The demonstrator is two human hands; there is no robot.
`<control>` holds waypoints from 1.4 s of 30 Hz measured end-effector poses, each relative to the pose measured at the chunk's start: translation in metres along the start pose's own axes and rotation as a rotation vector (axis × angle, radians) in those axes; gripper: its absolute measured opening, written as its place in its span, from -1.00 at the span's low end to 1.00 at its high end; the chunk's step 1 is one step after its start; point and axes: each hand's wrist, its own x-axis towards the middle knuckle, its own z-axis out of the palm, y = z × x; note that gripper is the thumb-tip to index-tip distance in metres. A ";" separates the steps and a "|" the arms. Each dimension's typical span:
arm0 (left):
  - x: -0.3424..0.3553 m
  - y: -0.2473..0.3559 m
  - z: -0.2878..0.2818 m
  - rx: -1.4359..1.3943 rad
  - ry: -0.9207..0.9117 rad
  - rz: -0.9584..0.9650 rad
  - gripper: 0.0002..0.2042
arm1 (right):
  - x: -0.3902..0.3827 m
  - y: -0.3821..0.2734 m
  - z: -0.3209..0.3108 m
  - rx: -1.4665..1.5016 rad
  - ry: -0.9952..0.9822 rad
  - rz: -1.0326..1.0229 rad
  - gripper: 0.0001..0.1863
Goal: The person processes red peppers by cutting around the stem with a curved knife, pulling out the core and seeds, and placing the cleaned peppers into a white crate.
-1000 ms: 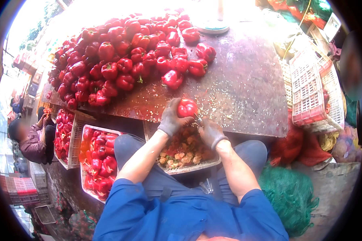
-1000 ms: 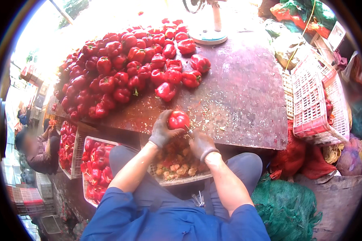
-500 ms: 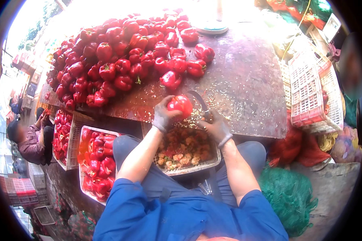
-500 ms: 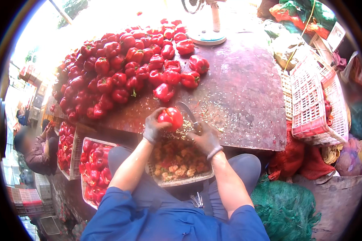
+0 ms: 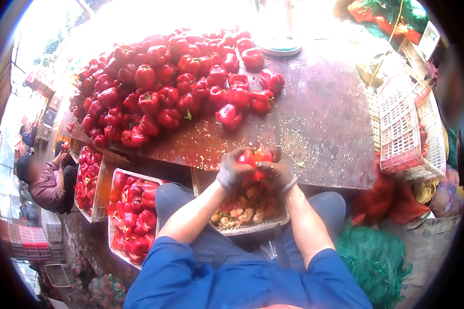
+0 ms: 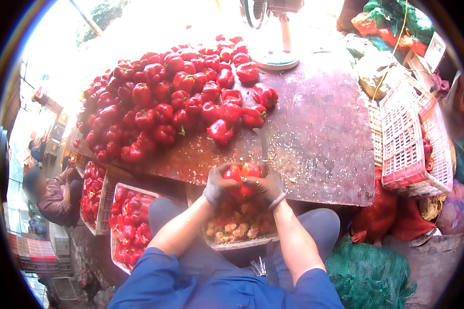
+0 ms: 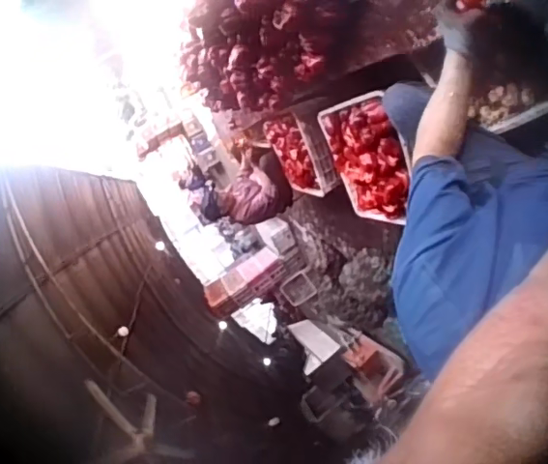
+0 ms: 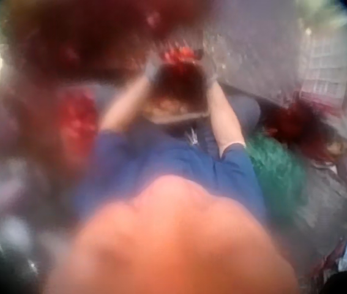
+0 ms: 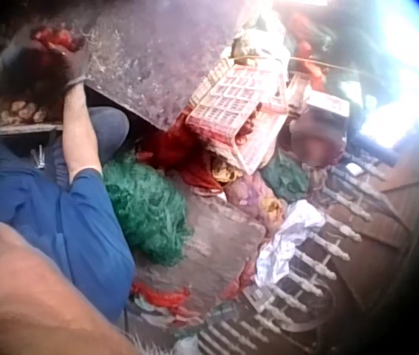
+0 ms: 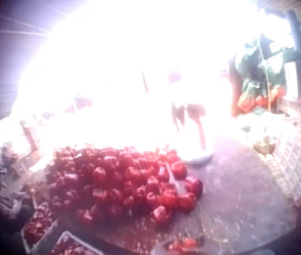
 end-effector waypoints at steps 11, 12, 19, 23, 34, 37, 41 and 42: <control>0.002 -0.007 0.008 -0.546 0.013 -0.138 -0.57 | -0.010 -0.012 0.010 0.171 -0.003 -0.019 -0.60; 0.004 -0.008 0.007 -0.555 0.011 -0.136 -0.58 | -0.009 -0.011 0.009 0.185 -0.007 -0.028 -0.60; 0.006 -0.008 0.008 -0.806 -0.030 -0.145 -0.61 | -0.010 -0.010 0.009 0.374 -0.079 -0.025 -0.57; 0.009 -0.017 0.004 -0.878 -0.101 -0.151 -0.63 | -0.014 -0.014 0.014 0.449 -0.098 0.017 -0.56; 0.003 0.006 0.000 -0.766 -0.153 -0.069 -0.65 | -0.013 -0.017 0.014 0.661 -0.131 0.187 -0.37; 0.009 0.009 -0.004 -0.353 0.068 0.158 -0.62 | 0.001 -0.004 -0.008 0.379 0.017 0.231 -0.36; 0.010 -0.003 -0.002 0.020 0.137 0.581 -0.59 | 0.003 0.002 0.005 0.246 0.099 0.124 -0.45; 0.008 0.003 -0.003 0.262 0.067 0.726 -0.51 | 0.003 0.005 -0.004 0.185 0.065 0.111 -0.45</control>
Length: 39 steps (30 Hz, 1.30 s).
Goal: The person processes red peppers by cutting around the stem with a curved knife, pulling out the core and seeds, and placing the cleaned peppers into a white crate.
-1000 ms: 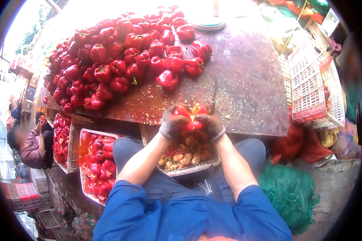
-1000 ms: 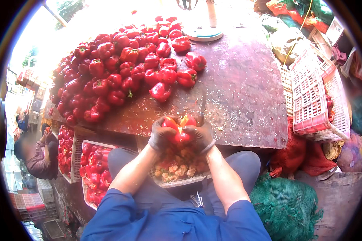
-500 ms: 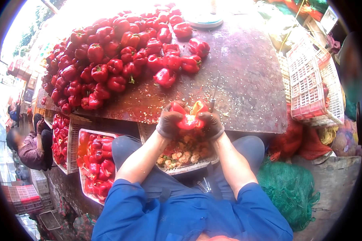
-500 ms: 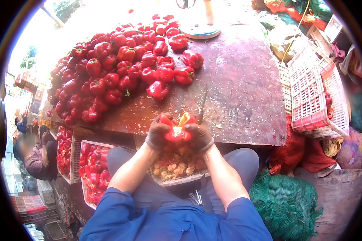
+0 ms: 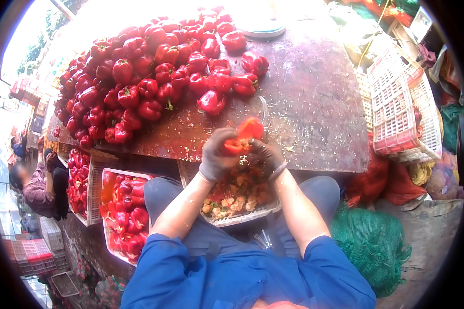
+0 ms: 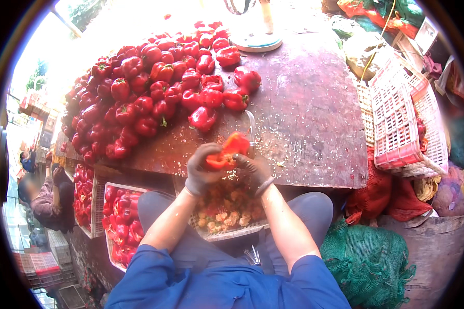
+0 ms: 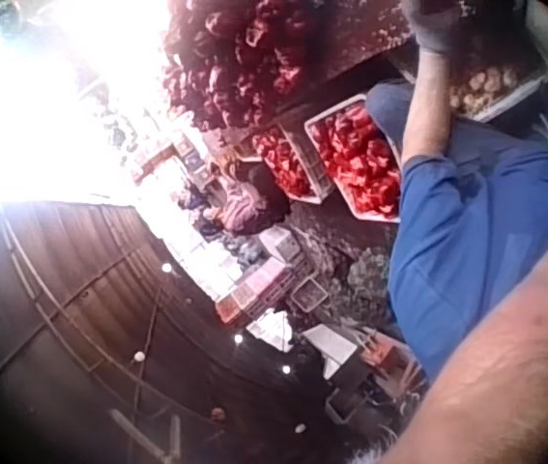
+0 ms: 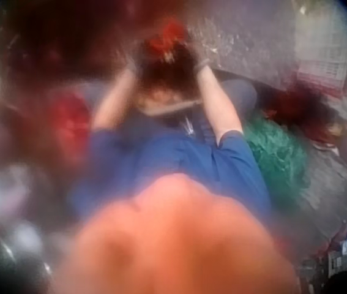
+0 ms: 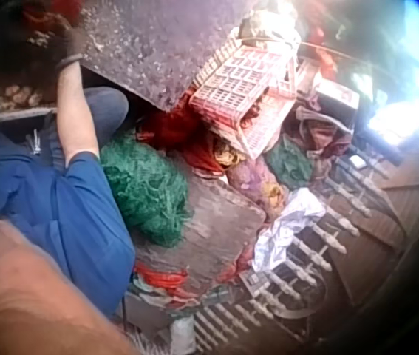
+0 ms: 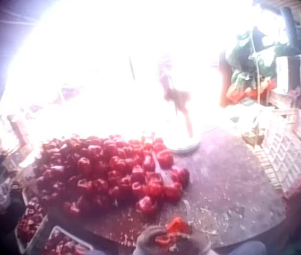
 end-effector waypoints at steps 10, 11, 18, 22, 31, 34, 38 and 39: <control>-0.002 0.001 0.006 -0.084 -0.101 -0.453 -0.21 | 0.012 -0.007 -0.001 -0.413 0.143 -0.256 -0.31; -0.003 0.000 0.006 -0.156 -0.181 -0.530 -0.19 | 0.017 -0.002 -0.007 -0.486 0.126 -0.288 -0.30; -0.003 -0.003 0.006 -0.305 -0.082 -0.753 -0.56 | -0.001 -0.006 0.004 -0.472 -0.132 -0.245 -0.07; -0.015 -0.023 0.005 -0.485 0.009 -0.876 -0.66 | -0.014 -0.010 0.023 -0.475 -0.160 -0.228 -0.01; -0.019 -0.022 0.005 -0.724 0.264 -0.896 -0.74 | -0.016 0.002 0.038 -0.022 -0.177 -0.184 -0.11; -0.021 -0.031 0.008 -0.699 0.300 -0.882 -0.74 | 0.000 -0.001 0.017 -0.227 -0.268 -0.226 -0.10; -0.017 -0.019 -0.001 -0.707 0.298 -0.850 -0.75 | -0.003 -0.009 0.023 -0.240 -0.314 -0.267 -0.10; -0.015 -0.014 -0.002 -0.732 0.290 -0.835 -0.76 | -0.006 -0.009 0.027 -0.170 -0.315 -0.263 -0.11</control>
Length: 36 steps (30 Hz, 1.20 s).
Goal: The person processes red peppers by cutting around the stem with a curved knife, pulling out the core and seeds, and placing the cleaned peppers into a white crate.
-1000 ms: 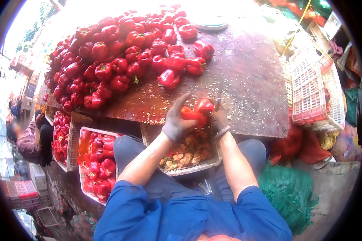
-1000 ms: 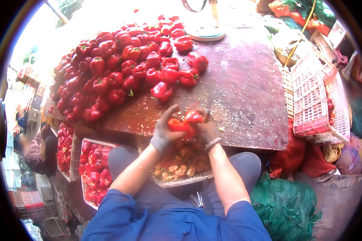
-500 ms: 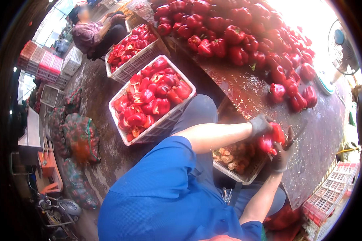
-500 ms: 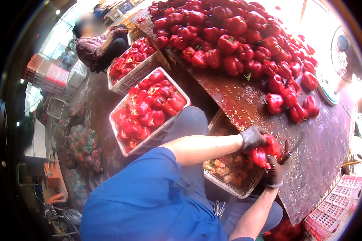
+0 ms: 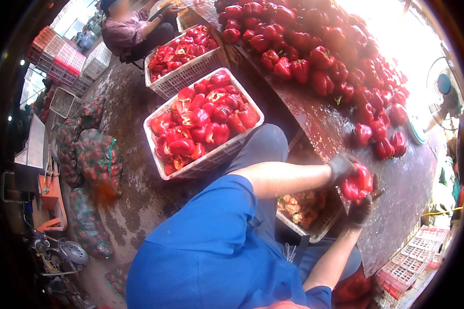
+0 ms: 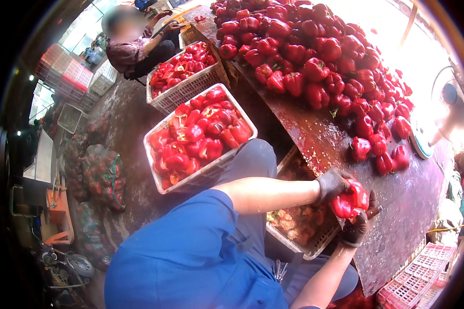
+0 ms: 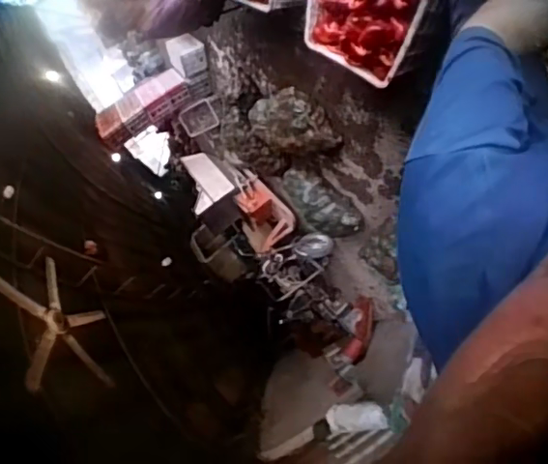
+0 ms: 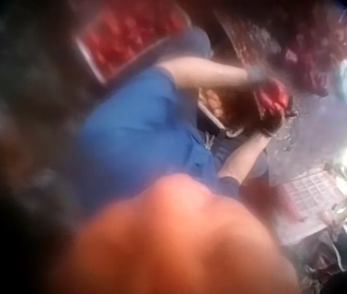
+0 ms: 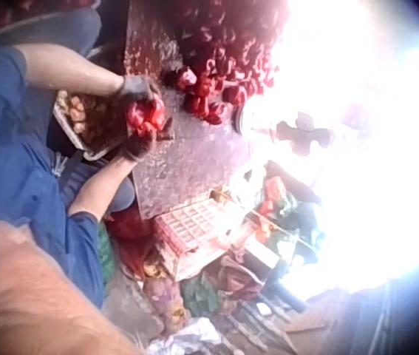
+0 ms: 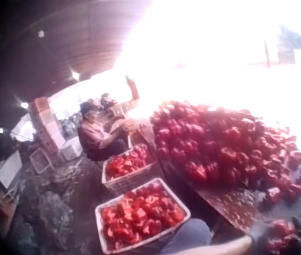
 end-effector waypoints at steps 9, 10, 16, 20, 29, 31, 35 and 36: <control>-0.009 0.007 -0.001 0.213 0.128 0.268 -0.73 | 0.017 0.018 -0.008 -0.858 0.403 -0.163 -0.33; -0.012 0.010 -0.003 0.242 0.147 0.367 -0.72 | 0.014 0.011 0.001 -1.112 0.442 -0.108 -0.33; -0.038 0.115 -0.083 0.169 0.210 0.748 -0.77 | -0.001 0.020 -0.022 -0.625 0.143 0.146 -0.40; -0.125 0.157 -0.186 0.421 0.486 0.909 -0.73 | -0.018 0.029 -0.007 -0.670 -0.024 0.302 -0.48; -0.316 -0.002 -0.360 1.833 0.940 0.234 -0.48 | -0.020 0.038 -0.002 -0.773 -0.078 0.326 -0.47; -0.318 -0.002 -0.343 1.833 0.922 0.207 -0.48 | -0.019 0.043 -0.009 -0.813 -0.081 0.318 -0.47; -0.302 0.015 -0.353 1.800 0.947 0.126 -0.50 | -0.016 0.046 0.018 -0.873 -0.133 0.333 -0.47; -0.295 0.019 -0.359 1.821 0.954 0.105 -0.51 | -0.017 0.041 0.028 -0.891 -0.143 0.354 -0.48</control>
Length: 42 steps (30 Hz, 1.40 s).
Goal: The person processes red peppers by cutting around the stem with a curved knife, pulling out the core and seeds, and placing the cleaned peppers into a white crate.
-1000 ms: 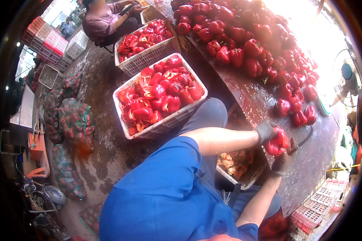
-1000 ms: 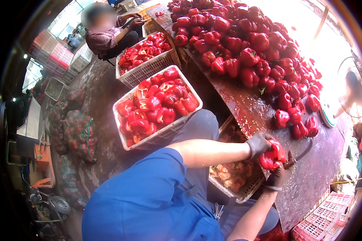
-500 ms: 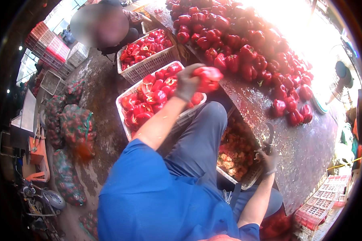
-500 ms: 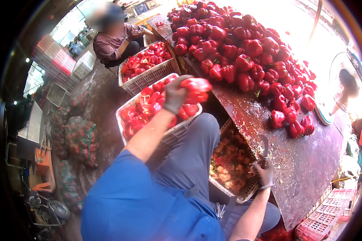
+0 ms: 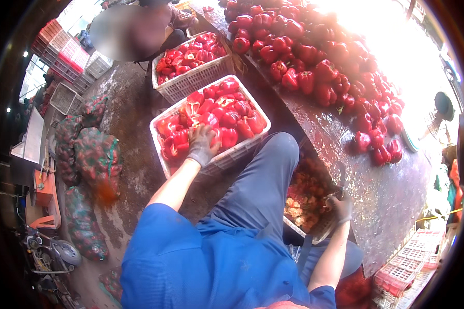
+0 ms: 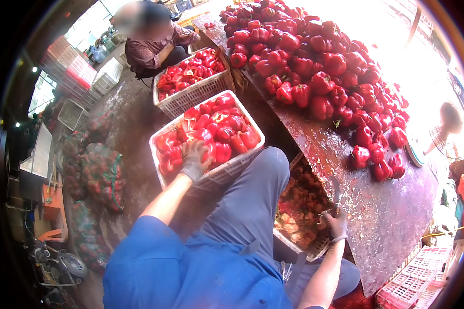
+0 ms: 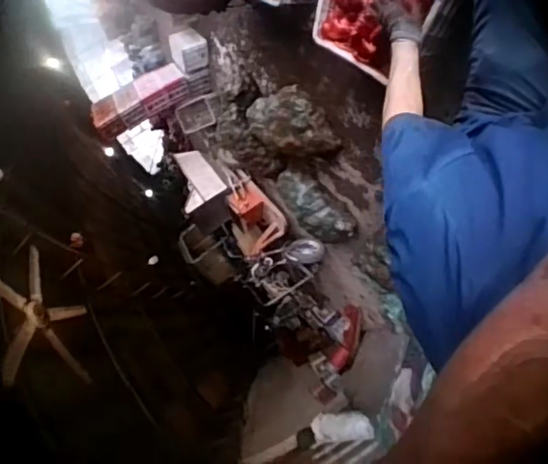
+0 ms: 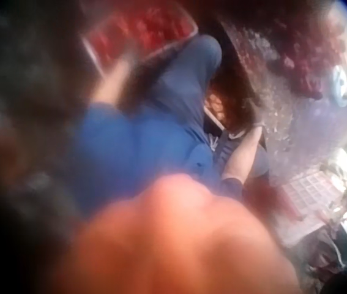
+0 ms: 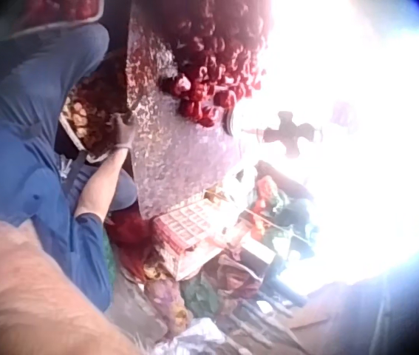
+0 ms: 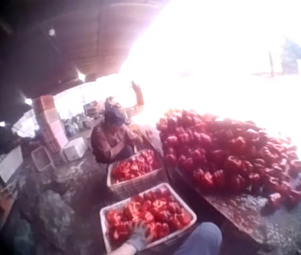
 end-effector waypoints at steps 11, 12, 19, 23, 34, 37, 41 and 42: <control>-0.019 -0.007 0.020 0.143 -0.360 0.230 -0.34 | 0.004 0.024 0.014 -0.061 0.013 0.108 -0.47; -0.017 -0.009 0.019 0.161 -0.359 0.242 -0.35 | 0.005 0.019 0.019 -0.077 0.000 0.119 -0.48; 0.005 -0.013 0.032 0.191 -0.416 0.255 -0.32 | 0.016 0.050 0.013 -0.460 -0.079 0.039 -0.61; 0.006 0.005 0.008 0.150 -0.398 0.194 -0.30 | 0.002 0.047 0.005 -0.634 -0.117 0.092 -0.60; -0.006 -0.027 0.013 0.211 -0.352 -0.168 -0.27 | -0.010 0.012 -0.013 -0.503 -0.173 0.033 -0.60; 0.046 -0.026 0.009 -0.149 0.046 -0.009 -0.51 | -0.007 0.000 -0.022 -0.208 -0.060 0.011 -0.66; 0.134 0.128 -0.041 -0.680 -0.079 0.078 -0.57 | -0.008 -0.011 -0.032 0.123 0.247 0.010 -0.62; 0.158 0.156 -0.036 -0.834 -0.211 0.064 -0.58 | -0.006 -0.014 -0.033 0.228 0.319 -0.024 -0.60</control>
